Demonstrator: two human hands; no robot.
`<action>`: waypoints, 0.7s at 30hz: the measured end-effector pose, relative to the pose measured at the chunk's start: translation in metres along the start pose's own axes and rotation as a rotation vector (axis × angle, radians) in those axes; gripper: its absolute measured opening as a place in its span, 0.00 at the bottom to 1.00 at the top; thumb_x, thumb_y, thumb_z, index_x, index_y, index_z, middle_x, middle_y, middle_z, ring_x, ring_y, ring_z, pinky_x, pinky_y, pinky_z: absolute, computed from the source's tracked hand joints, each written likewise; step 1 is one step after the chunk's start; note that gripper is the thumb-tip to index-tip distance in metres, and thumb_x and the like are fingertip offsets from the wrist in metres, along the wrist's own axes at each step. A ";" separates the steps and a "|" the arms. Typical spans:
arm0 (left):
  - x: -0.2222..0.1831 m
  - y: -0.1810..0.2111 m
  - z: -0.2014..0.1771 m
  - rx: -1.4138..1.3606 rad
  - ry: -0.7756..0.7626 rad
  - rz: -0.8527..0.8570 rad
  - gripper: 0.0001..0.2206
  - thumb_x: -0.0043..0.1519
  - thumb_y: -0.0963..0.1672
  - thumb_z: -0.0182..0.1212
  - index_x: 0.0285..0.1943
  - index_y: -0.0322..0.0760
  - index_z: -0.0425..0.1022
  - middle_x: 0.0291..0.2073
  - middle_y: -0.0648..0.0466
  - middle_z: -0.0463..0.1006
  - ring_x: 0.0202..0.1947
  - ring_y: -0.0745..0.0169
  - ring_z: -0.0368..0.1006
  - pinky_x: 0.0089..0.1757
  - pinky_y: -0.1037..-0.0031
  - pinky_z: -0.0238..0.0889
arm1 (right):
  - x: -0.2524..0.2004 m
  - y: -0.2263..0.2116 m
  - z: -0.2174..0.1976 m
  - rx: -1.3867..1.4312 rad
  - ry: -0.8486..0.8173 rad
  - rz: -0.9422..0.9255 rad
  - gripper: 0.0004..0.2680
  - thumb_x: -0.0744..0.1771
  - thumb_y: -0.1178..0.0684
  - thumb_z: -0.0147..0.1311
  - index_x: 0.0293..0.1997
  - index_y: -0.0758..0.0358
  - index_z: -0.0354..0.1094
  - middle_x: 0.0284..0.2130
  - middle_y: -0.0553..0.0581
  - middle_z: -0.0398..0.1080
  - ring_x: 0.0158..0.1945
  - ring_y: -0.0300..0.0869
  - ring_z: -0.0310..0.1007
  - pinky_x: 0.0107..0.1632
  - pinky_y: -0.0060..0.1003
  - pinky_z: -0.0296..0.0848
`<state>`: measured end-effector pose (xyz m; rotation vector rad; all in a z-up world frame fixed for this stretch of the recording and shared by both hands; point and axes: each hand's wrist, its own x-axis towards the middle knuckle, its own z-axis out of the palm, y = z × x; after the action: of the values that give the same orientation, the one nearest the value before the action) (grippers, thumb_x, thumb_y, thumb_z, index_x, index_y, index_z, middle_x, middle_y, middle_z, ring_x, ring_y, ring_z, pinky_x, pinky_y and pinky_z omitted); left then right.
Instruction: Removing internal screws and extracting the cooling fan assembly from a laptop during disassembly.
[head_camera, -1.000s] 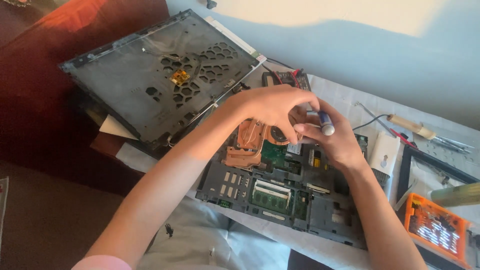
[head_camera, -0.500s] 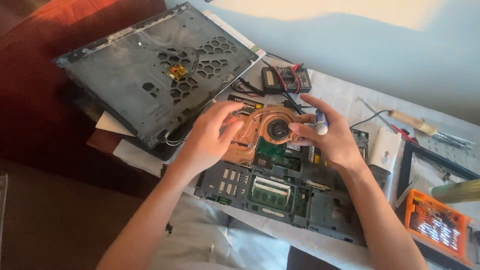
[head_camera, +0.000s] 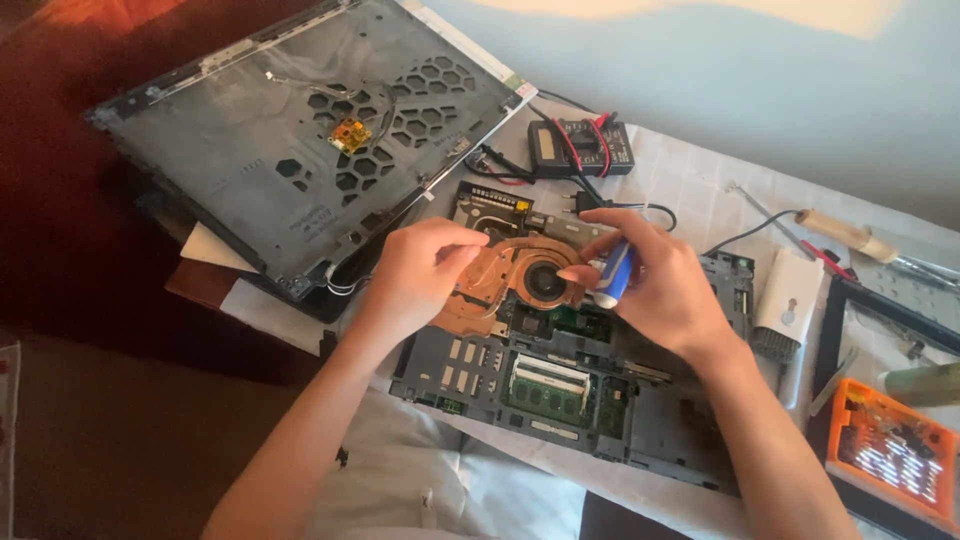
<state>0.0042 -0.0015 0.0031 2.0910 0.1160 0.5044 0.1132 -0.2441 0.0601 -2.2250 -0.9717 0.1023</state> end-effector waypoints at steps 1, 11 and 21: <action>0.000 -0.001 0.000 0.001 -0.001 -0.002 0.07 0.65 0.42 0.62 0.47 0.39 0.85 0.36 0.49 0.84 0.35 0.55 0.81 0.36 0.70 0.75 | 0.001 0.000 0.000 0.002 -0.002 0.001 0.22 0.63 0.47 0.69 0.62 0.56 0.69 0.35 0.59 0.79 0.33 0.48 0.76 0.39 0.41 0.74; -0.013 0.003 0.010 0.048 0.071 0.185 0.08 0.65 0.37 0.56 0.44 0.35 0.83 0.32 0.49 0.79 0.31 0.56 0.77 0.32 0.73 0.73 | 0.002 0.004 -0.001 -0.072 -0.077 -0.096 0.28 0.59 0.45 0.72 0.65 0.59 0.66 0.40 0.63 0.79 0.46 0.57 0.75 0.49 0.51 0.73; -0.016 0.006 0.007 -0.037 0.077 0.198 0.09 0.66 0.37 0.56 0.48 0.37 0.82 0.33 0.51 0.80 0.32 0.59 0.77 0.33 0.73 0.72 | 0.001 0.012 0.003 -0.118 -0.113 -0.181 0.36 0.54 0.42 0.77 0.70 0.53 0.63 0.45 0.58 0.78 0.47 0.52 0.74 0.51 0.47 0.72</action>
<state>-0.0085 -0.0142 -0.0002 2.0576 -0.0563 0.7016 0.1207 -0.2477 0.0507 -2.2457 -1.2652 0.0912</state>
